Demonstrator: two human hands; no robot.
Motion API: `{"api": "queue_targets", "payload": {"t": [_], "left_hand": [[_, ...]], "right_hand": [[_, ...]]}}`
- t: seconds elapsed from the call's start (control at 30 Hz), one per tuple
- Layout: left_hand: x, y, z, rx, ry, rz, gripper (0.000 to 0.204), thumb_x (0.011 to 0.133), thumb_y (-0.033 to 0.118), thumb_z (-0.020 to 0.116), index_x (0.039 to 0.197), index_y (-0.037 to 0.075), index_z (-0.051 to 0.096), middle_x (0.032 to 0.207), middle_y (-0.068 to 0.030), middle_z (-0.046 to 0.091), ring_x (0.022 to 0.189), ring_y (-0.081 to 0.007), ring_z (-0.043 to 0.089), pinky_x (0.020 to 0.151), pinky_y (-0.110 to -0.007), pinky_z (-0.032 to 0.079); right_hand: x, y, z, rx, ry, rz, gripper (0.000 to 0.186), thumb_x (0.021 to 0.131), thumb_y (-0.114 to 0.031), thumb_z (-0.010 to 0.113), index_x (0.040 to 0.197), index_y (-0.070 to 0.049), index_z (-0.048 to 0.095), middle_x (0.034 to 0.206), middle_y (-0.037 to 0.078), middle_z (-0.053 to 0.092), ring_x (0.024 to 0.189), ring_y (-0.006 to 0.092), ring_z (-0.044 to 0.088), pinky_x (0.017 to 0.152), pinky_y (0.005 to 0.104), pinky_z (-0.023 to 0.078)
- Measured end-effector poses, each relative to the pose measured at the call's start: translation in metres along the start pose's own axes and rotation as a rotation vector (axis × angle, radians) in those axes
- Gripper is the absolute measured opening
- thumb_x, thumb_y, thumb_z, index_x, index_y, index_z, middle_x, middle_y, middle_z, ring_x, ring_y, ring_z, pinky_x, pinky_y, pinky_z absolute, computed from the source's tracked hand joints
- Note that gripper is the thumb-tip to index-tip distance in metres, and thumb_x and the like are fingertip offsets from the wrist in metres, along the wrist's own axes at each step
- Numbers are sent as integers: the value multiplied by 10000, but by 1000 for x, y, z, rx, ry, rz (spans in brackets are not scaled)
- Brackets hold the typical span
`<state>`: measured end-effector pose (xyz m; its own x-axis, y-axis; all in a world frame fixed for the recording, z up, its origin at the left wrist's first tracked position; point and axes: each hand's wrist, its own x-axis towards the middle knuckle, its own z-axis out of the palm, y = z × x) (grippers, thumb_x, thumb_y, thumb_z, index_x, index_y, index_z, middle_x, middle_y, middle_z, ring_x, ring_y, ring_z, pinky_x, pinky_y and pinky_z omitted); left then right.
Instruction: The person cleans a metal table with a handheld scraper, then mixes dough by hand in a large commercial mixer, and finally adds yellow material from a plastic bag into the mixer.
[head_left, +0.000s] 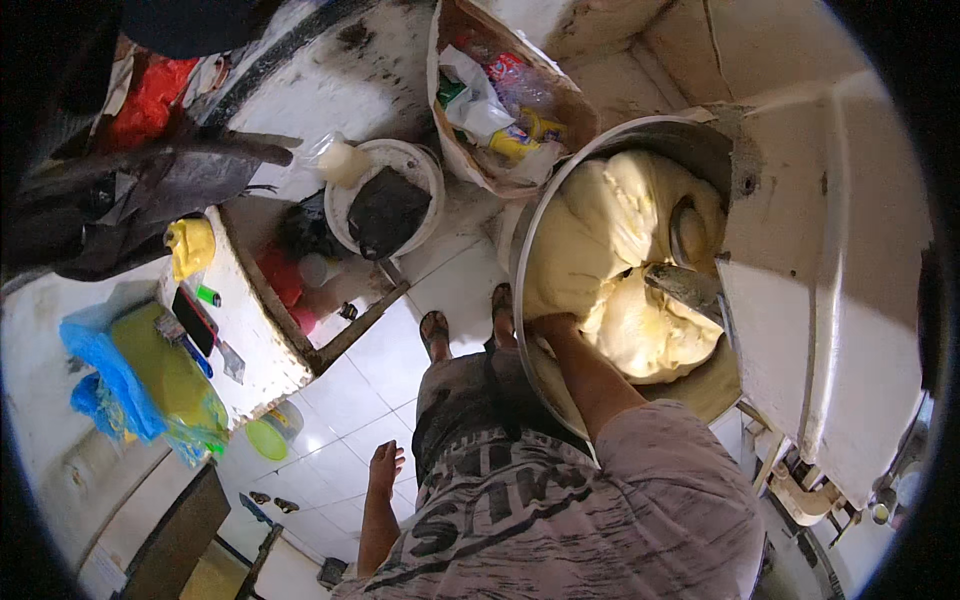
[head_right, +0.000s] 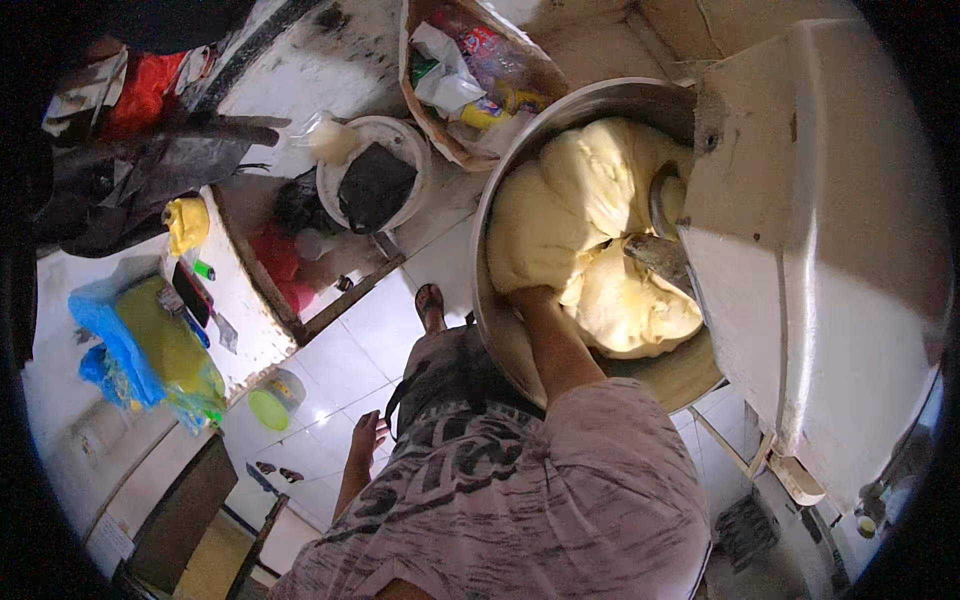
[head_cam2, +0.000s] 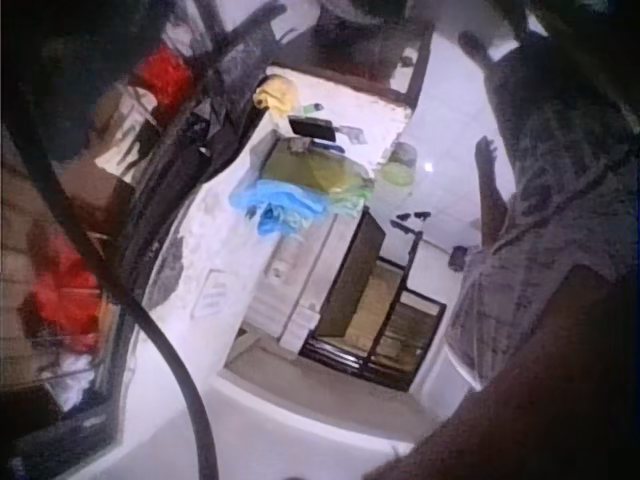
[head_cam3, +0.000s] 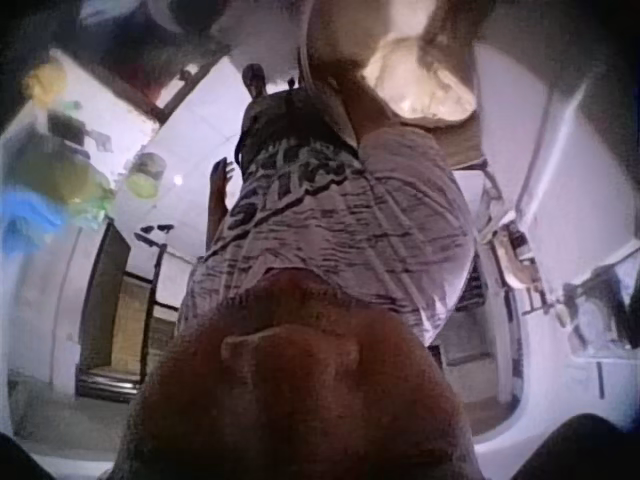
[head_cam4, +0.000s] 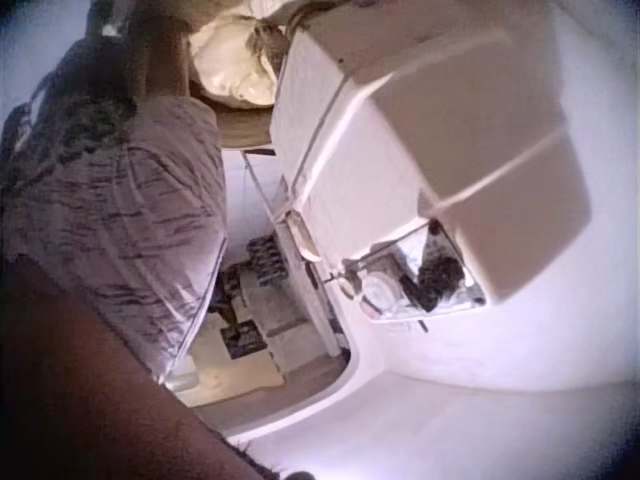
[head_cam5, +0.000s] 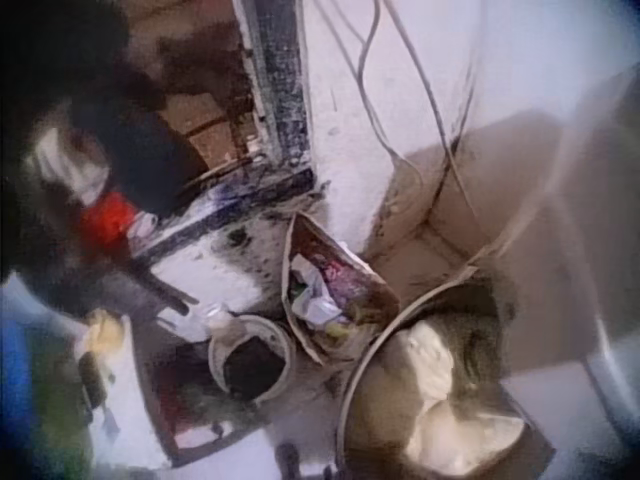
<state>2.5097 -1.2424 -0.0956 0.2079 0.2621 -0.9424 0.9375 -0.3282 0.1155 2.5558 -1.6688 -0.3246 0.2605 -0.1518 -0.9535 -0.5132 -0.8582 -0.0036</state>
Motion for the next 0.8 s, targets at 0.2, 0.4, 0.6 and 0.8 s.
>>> {"api": "queue_targets", "payload": {"t": [0.2,0.4,0.6,0.8], "left_hand": [[-3,-22,-31,84,36,-20,413,867,394,481,1136,82,490,987,-60,602,783,-150,554,685,-317,412],[30,-30,-82,117,4,34,462,863,413,469,1181,79,452,1040,-89,586,835,-202,564,745,-371,421],[87,-5,-121,206,-94,130,467,868,403,454,1208,84,426,1108,-111,561,929,-239,555,829,-409,405],[136,22,-151,255,-256,287,457,855,409,470,1192,102,438,1067,-87,584,868,-198,563,731,-345,410]], "right_hand": [[-32,54,13,-59,59,88,463,733,-335,554,1101,-54,568,1186,149,522,1076,302,516,840,425,437],[-143,94,-20,-191,140,251,477,675,-232,656,1087,-11,561,1174,163,520,1089,266,510,875,352,431],[-240,101,-42,-47,327,401,372,590,-103,735,949,-71,641,996,145,624,950,265,599,813,357,479],[-267,103,-29,-196,586,406,257,643,-228,677,858,-90,646,937,131,632,891,261,613,775,371,488]]}}
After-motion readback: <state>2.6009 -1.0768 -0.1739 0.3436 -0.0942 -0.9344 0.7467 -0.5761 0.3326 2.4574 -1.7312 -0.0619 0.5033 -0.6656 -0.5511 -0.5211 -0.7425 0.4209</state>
